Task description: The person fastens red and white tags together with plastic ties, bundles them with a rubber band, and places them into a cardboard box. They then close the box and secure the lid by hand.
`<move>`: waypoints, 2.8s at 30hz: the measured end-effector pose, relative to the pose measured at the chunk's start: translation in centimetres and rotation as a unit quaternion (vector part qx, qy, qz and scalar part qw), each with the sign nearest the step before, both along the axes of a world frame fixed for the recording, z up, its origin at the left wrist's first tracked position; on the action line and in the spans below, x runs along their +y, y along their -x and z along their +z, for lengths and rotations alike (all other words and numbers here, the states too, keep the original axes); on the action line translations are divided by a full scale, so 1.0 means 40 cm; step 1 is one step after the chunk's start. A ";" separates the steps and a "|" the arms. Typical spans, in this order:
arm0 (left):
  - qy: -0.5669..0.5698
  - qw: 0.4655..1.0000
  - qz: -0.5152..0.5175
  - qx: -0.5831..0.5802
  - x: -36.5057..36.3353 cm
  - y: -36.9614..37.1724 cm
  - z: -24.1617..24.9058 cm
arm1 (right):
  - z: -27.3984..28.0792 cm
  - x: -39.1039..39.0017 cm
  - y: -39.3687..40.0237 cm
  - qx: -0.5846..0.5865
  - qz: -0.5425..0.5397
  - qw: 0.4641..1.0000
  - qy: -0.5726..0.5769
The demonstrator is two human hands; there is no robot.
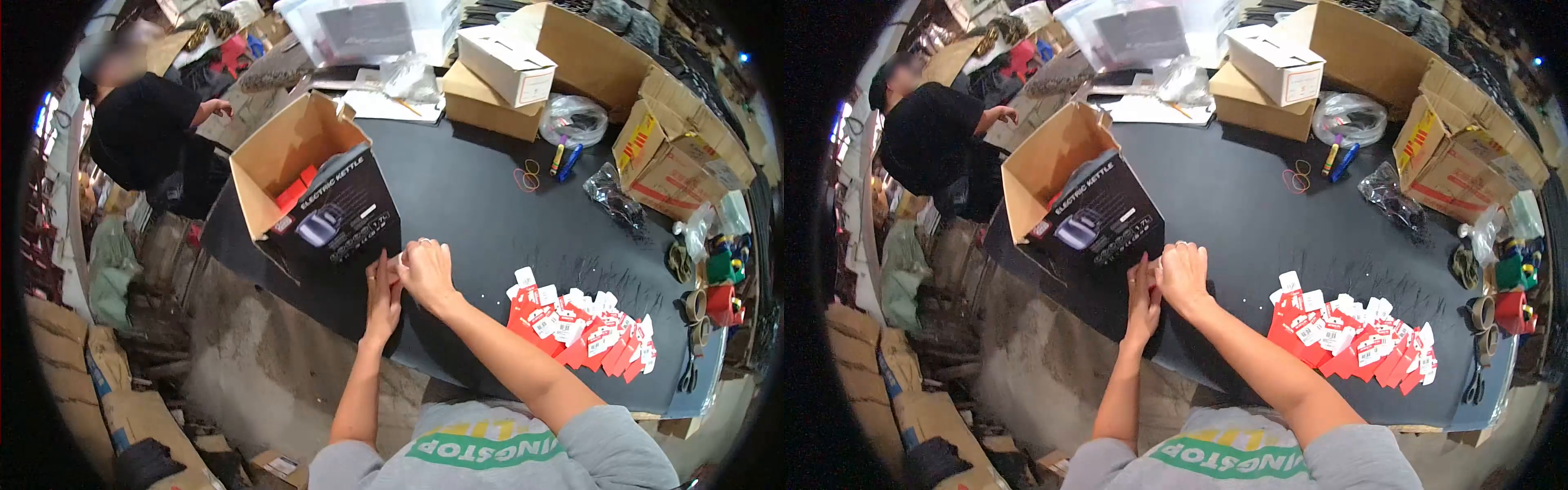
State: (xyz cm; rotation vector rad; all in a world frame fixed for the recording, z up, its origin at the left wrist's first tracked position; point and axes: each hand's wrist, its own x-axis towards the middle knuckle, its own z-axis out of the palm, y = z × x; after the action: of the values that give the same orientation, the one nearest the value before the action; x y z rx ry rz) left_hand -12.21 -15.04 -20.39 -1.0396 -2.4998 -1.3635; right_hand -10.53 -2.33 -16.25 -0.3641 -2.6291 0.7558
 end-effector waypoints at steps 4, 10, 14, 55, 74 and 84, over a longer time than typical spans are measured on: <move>0.005 0.999 0.019 -0.043 -0.011 -0.010 0.009 | 0.048 -0.018 0.019 -0.107 -0.001 0.994 -0.025; 0.025 0.998 0.034 0.047 0.002 -0.010 0.026 | 0.051 -0.021 0.025 -0.134 -0.005 0.991 0.003; 0.016 0.997 0.039 0.064 0.013 -0.005 0.035 | 0.040 -0.013 0.006 -0.149 -0.009 0.988 0.027; -0.401 0.792 -0.012 -0.461 0.110 -0.088 0.132 | 0.122 0.297 -0.264 0.058 0.321 0.837 0.440; -0.516 0.557 -0.108 -0.642 0.112 -0.119 0.211 | 0.196 0.242 -0.269 0.170 0.381 0.717 0.559; -0.567 0.532 -0.134 -0.614 0.138 -0.149 0.220 | 0.197 0.214 -0.282 0.330 0.270 0.587 0.688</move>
State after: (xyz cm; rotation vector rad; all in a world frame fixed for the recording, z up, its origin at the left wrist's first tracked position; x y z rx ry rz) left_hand -6.25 -9.50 -11.58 0.0606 -0.6994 -3.7763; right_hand 0.75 6.23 -8.38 0.3647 -0.9128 2.4273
